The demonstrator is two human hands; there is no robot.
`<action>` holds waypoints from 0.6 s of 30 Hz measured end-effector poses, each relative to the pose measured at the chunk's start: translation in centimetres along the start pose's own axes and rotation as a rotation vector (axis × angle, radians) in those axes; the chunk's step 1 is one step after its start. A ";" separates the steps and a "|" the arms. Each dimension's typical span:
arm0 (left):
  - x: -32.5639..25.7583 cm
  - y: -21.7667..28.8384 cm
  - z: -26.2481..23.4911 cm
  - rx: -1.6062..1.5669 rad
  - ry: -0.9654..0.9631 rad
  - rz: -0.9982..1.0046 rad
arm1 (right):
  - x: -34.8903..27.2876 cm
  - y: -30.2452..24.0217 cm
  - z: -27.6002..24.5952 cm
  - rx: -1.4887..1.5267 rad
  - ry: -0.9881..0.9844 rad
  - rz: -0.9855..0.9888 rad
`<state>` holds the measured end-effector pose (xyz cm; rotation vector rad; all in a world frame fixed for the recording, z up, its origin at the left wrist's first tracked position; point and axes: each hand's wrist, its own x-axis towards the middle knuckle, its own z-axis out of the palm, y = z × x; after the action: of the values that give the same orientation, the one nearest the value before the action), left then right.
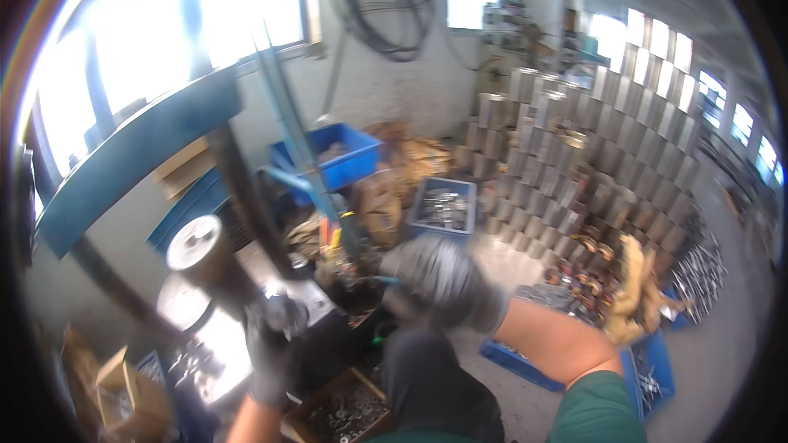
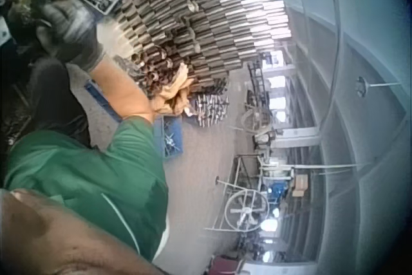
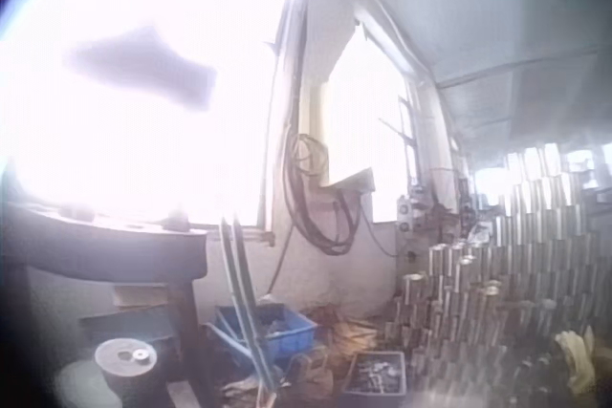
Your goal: Operating an industrial press machine to process or assemble metal components.
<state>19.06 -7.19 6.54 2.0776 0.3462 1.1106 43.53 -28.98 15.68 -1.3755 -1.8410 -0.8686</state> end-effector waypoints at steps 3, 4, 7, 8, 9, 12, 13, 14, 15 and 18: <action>-5.3 2.1 4.8 0.156 -0.060 0.304 | -3.9 -7.0 -1.7 0.243 -0.087 0.058; -6.9 2.4 6.1 0.165 -0.140 0.323 | -4.5 -8.7 -2.3 0.313 -0.150 0.144; -8.1 3.6 9.1 0.123 -0.297 0.358 | -7.6 -11.5 -2.4 0.319 -0.174 0.329; -8.2 3.8 9.5 0.105 -0.346 0.359 | -8.7 -11.7 -2.2 0.282 -0.138 0.391; -8.3 4.0 9.9 0.089 -0.395 0.360 | -9.7 -11.4 -2.3 0.265 -0.132 0.421; -8.5 3.2 10.2 -0.025 -0.491 0.320 | -13.5 -11.0 -2.6 0.214 0.062 0.813; -8.1 3.3 9.8 -0.044 -0.521 0.320 | -15.1 -11.0 -2.9 0.275 0.091 1.052; -7.3 3.7 9.5 0.014 -0.434 0.344 | -17.8 -10.6 -3.1 0.304 0.113 1.254; -6.4 3.6 9.6 0.076 -0.354 0.363 | -21.6 -9.6 -3.2 0.341 0.141 1.463; -6.3 0.9 6.1 0.034 -0.316 0.186 | -34.3 -9.1 -4.0 0.187 0.235 1.582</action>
<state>20.16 -14.23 1.25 2.3082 0.0181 0.8634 42.72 -52.21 -11.47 -1.8697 -0.2523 0.0242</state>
